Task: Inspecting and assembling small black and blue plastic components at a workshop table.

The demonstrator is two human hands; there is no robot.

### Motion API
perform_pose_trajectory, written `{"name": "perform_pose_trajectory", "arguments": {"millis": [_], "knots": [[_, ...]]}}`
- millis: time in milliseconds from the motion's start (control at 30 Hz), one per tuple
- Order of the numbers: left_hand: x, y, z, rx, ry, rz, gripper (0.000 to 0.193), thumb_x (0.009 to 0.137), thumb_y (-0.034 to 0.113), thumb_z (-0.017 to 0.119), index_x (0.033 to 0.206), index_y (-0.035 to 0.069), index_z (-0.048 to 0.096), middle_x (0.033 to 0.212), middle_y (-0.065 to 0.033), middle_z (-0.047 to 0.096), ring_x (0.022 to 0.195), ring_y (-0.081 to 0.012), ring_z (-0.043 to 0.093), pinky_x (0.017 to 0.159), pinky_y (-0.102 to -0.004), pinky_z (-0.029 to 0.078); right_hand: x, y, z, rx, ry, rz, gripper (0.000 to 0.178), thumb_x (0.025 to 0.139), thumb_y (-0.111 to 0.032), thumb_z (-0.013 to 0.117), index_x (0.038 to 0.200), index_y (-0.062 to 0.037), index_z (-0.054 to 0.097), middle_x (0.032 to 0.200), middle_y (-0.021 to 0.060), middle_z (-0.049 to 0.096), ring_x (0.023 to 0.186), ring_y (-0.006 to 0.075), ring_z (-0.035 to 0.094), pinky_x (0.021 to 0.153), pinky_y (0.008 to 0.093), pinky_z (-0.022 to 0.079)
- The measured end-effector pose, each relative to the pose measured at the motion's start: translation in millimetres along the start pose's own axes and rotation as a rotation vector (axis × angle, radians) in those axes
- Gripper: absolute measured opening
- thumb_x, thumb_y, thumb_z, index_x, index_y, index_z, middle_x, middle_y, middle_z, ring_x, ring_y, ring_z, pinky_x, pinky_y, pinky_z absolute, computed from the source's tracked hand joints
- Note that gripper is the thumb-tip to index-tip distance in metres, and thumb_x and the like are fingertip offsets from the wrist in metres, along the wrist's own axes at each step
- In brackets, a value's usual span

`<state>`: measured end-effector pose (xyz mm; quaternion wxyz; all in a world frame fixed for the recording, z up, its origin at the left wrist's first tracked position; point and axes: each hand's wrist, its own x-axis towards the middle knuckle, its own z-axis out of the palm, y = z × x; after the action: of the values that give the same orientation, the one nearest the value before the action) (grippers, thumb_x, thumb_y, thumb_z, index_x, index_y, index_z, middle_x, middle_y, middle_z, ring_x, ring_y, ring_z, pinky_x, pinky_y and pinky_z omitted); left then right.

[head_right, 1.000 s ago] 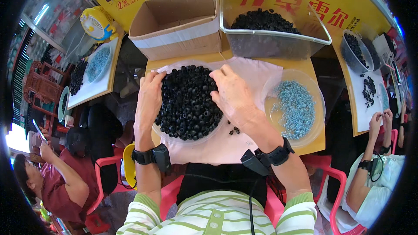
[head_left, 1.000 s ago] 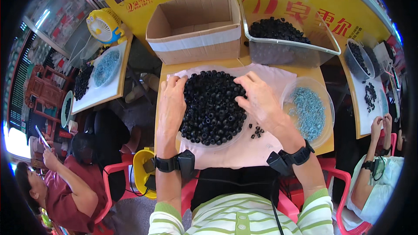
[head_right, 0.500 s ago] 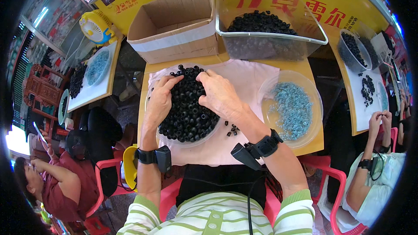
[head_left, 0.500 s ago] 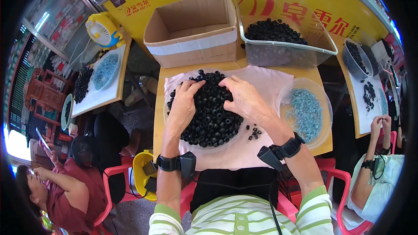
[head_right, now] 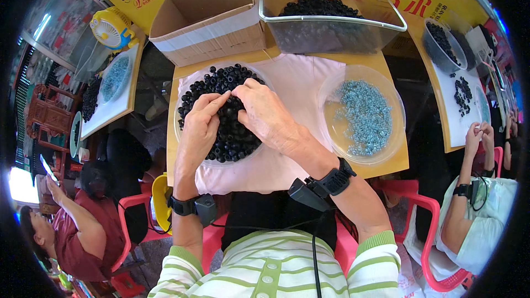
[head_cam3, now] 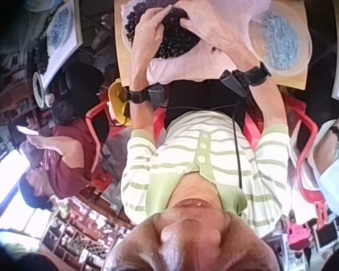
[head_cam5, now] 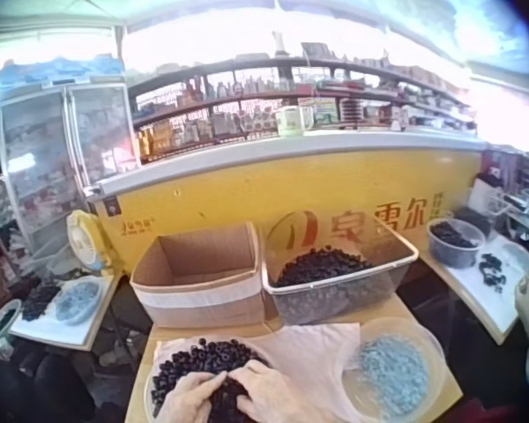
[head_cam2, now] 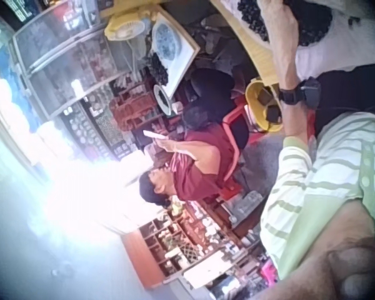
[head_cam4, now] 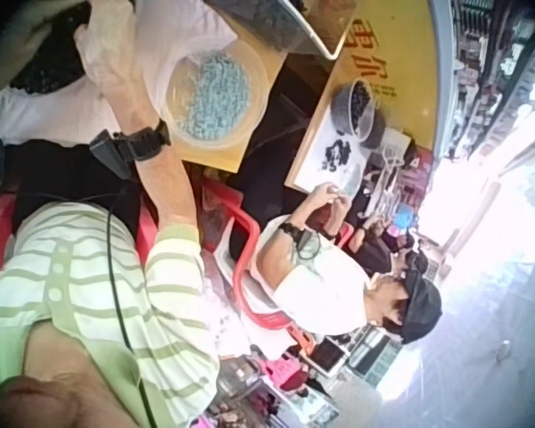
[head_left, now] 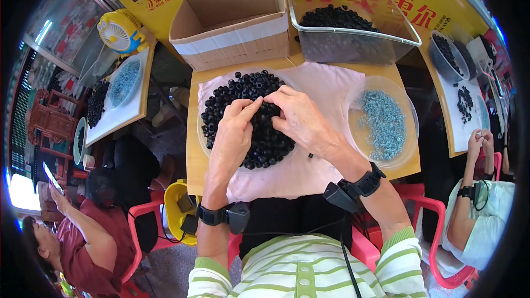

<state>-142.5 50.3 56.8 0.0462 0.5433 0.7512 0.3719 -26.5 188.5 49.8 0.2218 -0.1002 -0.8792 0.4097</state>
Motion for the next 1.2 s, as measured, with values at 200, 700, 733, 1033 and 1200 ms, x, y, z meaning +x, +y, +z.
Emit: {"name": "perform_pose_trajectory", "arguments": {"millis": [200, 700, 733, 1033, 1200], "knots": [[-9, 8, -3, -0.034, 0.014, -0.043, 0.038, 0.085, -0.007, 0.053, 0.12, 0.003, 0.062, 0.112, -0.014, 0.061, 0.095, -0.0268, 0.061, 0.082, -0.0296, 0.047, -11, -1, -1, 0.029, 0.073, -0.06, 0.031, 0.072, 0.007, 0.063, 0.103, 0.0049, 0.059, 0.095, 0.0208, 0.059, 0.088, 0.0407, 0.058, 0.075, 0.0431, 0.049], [-36, 33, -14, -0.053, 0.189, -0.098, 0.026, 0.089, -0.001, 0.056, 0.113, 0.002, 0.065, 0.109, -0.0117, 0.062, 0.096, -0.0237, 0.062, 0.081, -0.0291, 0.047, -21, 7, -3, 0.12, 0.129, -0.008, 0.027, 0.08, -0.001, 0.069, 0.107, -0.0021, 0.067, 0.097, 0.0078, 0.064, 0.068, 0.0138, 0.054, 0.063, 0.0261, 0.046], [-38, 36, -12, -0.1, 0.225, -0.114, 0.026, 0.089, -0.002, 0.055, 0.112, 0.002, 0.065, 0.107, -0.0122, 0.062, 0.093, -0.0245, 0.062, 0.078, -0.0304, 0.049, -23, 7, -4, 0.12, 0.154, -0.034, 0.027, 0.08, -0.002, 0.069, 0.107, -0.0028, 0.068, 0.1, 0.0069, 0.064, 0.068, 0.0128, 0.053, 0.064, 0.0251, 0.046], [-75, 66, 27, -1.352, -0.026, -0.409, 0.027, 0.101, 0.019, 0.047, 0.115, -0.001, 0.059, 0.102, -0.0097, 0.065, 0.09, -0.0171, 0.064, 0.076, -0.0288, 0.051, -78, -38, -40, 0.486, 0.055, 0.087, 0.028, 0.079, -0.008, 0.074, 0.108, -0.005, 0.071, 0.102, 0.0031, 0.064, 0.067, 0.0053, 0.048, 0.062, 0.0202, 0.043], [-94, 75, 56, -1.554, -0.122, -0.486, 0.024, 0.101, 0.019, 0.049, 0.111, 0.0, 0.06, 0.101, -0.0078, 0.064, 0.088, -0.0171, 0.064, 0.076, -0.0299, 0.052, -122, -38, -47, 0.656, 0.027, 0.247, 0.032, 0.074, -0.002, 0.077, 0.106, -0.0082, 0.072, 0.11, 0.0058, 0.063, 0.065, 0.0026, 0.047, 0.06, 0.0182, 0.042]]}}
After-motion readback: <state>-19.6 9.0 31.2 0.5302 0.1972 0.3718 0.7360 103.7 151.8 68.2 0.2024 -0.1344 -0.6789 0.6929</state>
